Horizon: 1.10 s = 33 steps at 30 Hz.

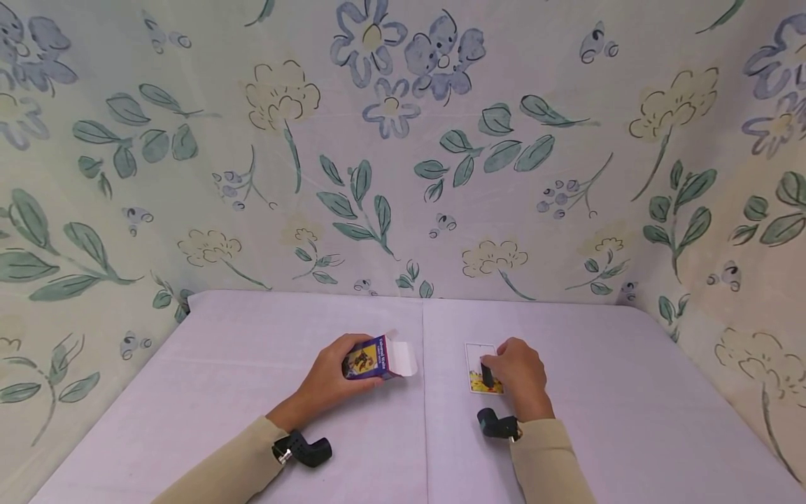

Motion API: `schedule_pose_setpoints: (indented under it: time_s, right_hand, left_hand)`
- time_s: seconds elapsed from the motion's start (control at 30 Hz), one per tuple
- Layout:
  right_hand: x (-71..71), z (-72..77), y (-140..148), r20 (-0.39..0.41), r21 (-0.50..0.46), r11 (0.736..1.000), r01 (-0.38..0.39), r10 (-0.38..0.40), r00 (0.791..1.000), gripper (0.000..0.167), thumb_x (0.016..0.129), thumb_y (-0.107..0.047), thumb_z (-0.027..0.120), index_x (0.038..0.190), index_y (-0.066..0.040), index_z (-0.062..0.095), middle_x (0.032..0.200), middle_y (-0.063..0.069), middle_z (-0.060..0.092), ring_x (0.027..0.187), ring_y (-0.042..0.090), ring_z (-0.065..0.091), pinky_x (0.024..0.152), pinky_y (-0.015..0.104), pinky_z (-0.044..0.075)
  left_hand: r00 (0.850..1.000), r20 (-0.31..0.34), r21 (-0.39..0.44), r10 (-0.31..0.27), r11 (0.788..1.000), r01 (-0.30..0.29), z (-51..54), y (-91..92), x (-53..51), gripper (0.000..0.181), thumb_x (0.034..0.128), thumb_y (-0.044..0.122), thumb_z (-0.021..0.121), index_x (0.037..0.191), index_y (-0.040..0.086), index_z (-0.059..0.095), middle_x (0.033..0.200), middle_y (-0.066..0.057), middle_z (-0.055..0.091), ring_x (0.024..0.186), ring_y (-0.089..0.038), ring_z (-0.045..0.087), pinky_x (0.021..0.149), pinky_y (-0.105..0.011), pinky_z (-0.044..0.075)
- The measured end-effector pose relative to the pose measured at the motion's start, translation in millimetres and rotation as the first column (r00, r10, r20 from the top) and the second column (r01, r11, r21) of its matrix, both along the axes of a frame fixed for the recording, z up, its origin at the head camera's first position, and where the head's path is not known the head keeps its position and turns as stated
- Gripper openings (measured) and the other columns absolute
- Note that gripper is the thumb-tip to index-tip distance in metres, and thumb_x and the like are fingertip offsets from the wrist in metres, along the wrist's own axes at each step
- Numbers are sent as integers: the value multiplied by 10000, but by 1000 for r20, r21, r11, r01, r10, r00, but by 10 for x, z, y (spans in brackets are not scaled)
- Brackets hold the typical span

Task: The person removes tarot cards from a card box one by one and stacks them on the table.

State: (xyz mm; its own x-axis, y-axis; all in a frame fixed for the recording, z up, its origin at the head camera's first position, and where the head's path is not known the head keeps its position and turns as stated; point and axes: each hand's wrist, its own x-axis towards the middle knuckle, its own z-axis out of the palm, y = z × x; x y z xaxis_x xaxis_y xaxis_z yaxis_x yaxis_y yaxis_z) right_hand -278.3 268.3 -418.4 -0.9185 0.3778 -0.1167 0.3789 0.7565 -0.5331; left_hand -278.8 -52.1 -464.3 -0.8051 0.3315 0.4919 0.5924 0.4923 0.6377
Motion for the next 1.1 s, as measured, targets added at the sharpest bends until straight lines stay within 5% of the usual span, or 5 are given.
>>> schedule_pose_setpoints:
  time_s: [1.1]
  right_hand:
    - [34,113,-160,-105,-38,997,-60,56,993,413,889,-303,658,1136,9,547,1083,257,578,903,358,554,734,433,509]
  left_hand:
    - [1000,-5,9,-22,1000,22,7,5,-2,723,736,552,773,1302,174,529,1214,58,574,1017,-83,521,863,-295,484]
